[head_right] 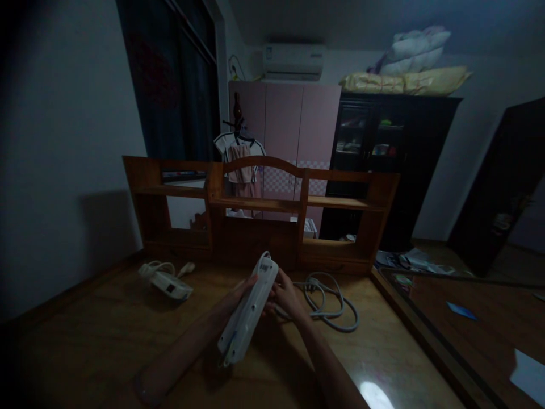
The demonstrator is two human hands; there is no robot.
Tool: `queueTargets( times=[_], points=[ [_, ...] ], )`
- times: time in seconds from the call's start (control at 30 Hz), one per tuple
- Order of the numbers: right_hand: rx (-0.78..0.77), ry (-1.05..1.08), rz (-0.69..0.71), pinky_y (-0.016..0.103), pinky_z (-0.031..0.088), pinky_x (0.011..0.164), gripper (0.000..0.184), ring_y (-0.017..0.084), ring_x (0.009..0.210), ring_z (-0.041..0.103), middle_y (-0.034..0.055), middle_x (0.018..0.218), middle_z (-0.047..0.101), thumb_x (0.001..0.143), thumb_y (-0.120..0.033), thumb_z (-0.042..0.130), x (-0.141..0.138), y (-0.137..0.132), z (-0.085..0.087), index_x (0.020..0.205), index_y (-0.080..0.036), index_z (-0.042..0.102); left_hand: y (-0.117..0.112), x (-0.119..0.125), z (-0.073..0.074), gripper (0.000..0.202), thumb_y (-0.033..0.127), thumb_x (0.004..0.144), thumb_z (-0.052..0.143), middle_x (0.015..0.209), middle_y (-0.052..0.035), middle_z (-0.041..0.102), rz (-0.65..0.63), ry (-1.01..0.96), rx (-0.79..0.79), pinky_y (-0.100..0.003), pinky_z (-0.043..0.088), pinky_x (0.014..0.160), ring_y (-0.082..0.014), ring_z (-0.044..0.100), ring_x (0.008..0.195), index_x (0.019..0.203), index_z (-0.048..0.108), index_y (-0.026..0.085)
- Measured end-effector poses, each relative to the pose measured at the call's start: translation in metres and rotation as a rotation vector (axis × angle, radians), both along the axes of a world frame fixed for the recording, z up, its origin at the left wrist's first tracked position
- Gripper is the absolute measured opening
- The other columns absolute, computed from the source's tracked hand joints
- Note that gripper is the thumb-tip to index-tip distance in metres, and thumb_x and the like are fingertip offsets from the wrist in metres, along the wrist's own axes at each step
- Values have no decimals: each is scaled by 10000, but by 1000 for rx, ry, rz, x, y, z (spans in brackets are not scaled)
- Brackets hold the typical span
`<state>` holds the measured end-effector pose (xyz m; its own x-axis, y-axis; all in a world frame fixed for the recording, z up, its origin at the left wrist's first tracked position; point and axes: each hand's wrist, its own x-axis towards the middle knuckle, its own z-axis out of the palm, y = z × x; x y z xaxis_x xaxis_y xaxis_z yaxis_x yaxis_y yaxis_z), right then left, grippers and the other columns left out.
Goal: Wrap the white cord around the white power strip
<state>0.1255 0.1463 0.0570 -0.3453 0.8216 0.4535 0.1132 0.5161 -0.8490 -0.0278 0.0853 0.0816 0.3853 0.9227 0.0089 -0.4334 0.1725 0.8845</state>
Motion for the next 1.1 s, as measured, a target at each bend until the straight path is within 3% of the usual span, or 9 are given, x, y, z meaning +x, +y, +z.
queueTargets(
  times=[0.13,0.33,0.47,0.6,0.7,0.8,0.87,0.97,1.1],
  points=[
    [-24,-84,71,205,420,516,303,125,573,535,7,703,602,896,-397,417,-8,-7,-2,1022,-195,604,6,-8,3,550,553,834,508,725,-116,709,27,-9,-86,-263,545,529,-184,672,558,1104,590,81],
    [202,-290,-12,250,439,658,289,190,746,624,46,845,689,909,-394,465,-7,-20,16,981,-197,664,19,-33,19,549,566,832,501,634,-78,687,221,-17,-95,-213,481,425,-148,626,473,1062,613,81],
    [267,-357,-134,245,429,653,298,203,747,646,52,834,701,913,-406,468,7,-18,29,935,-204,686,23,-40,19,494,500,790,604,649,-50,677,342,109,20,-222,486,436,-151,626,469,1113,549,129],
    [302,-421,-233,232,409,626,296,195,713,654,47,779,703,907,-423,484,17,-16,31,878,-214,692,27,-37,9,541,538,737,642,760,-34,663,385,273,195,-245,498,458,-159,640,515,1122,501,186],
    [352,-493,-313,225,382,602,264,183,675,649,36,737,699,890,-426,519,16,-18,30,855,-230,693,27,-37,6,511,579,778,563,870,-52,660,469,521,352,-277,519,570,-178,659,653,1099,512,185],
    [385,-526,-368,215,351,568,259,162,616,625,23,684,682,862,-450,560,14,-22,33,806,-227,679,25,-38,6,482,563,823,510,979,-85,663,641,931,526,-297,484,729,-226,649,878,1133,513,193],
    [390,-523,-378,209,332,541,284,148,579,598,15,652,664,845,-477,576,13,-24,37,769,-215,657,23,-39,5,488,549,850,478,988,-92,664,723,1215,573,-303,454,751,-247,639,928,1207,468,216],
    [393,-529,-348,206,319,525,315,135,555,572,6,620,642,834,-497,585,15,-26,41,724,-204,625,21,-38,1,494,511,881,445,1099,-94,631,723,1515,678,-308,438,749,-254,632,949,1294,387,246],
    [400,-576,-280,211,322,534,327,141,576,583,15,653,657,825,-513,593,17,-28,43,723,-204,623,17,-33,-4,482,433,902,433,1162,-80,584,597,1710,836,-319,437,728,-247,626,918,1340,341,253]
  ],
)
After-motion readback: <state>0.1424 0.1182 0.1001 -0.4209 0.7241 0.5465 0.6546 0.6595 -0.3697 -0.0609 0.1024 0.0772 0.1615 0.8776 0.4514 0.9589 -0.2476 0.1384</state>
